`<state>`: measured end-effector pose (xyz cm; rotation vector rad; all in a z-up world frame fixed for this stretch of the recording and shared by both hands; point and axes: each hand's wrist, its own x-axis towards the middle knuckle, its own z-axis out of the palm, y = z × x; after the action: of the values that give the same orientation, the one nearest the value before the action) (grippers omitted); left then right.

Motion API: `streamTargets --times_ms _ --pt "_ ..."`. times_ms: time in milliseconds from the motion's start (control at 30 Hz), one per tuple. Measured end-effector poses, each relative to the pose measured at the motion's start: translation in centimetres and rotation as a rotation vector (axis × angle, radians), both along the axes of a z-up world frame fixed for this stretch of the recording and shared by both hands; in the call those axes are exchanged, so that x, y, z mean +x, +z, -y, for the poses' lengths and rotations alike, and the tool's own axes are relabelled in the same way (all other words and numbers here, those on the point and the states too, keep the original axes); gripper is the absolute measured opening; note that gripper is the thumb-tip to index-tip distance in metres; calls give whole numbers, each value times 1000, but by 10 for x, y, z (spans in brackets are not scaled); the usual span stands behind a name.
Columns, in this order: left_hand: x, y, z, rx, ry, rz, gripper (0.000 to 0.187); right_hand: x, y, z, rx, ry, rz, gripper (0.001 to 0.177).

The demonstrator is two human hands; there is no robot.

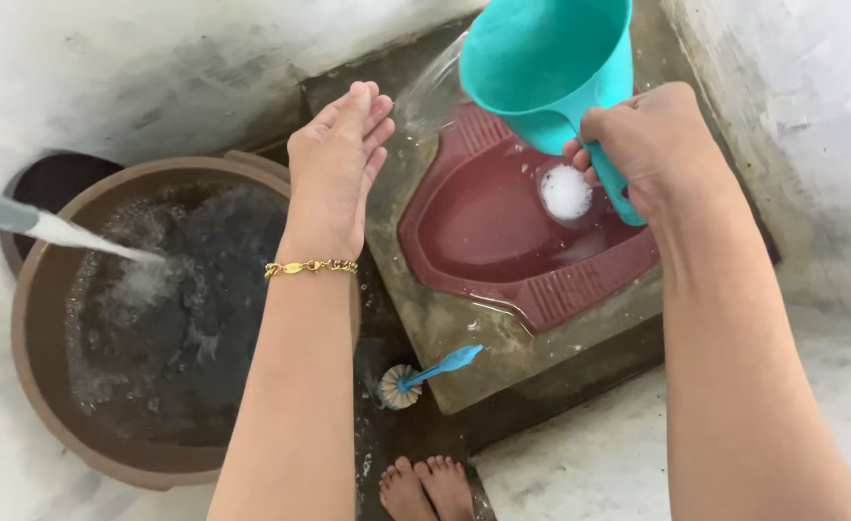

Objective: Cleaning a squat toilet with a brush and water from a basin.

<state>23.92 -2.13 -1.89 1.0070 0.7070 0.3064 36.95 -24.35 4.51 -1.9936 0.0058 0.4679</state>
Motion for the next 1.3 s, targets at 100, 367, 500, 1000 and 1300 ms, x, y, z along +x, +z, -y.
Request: streamTargets --times_ms 100,367,500,1000,1300 --pt "5 -6 4 1 -22 -4 44 8 -5 7 -28 -27 13 8" --pt "23 -13 10 5 -52 -16 44 39 -25 23 -42 -104 29 5" --pt "32 -15 13 11 -72 3 44 62 -31 35 -57 -155 76 7" --pt "103 -7 48 51 -187 -23 44 94 -31 109 -17 -417 98 4" --pt "150 -1 85 63 -343 23 51 75 -37 156 -108 -728 16 4"
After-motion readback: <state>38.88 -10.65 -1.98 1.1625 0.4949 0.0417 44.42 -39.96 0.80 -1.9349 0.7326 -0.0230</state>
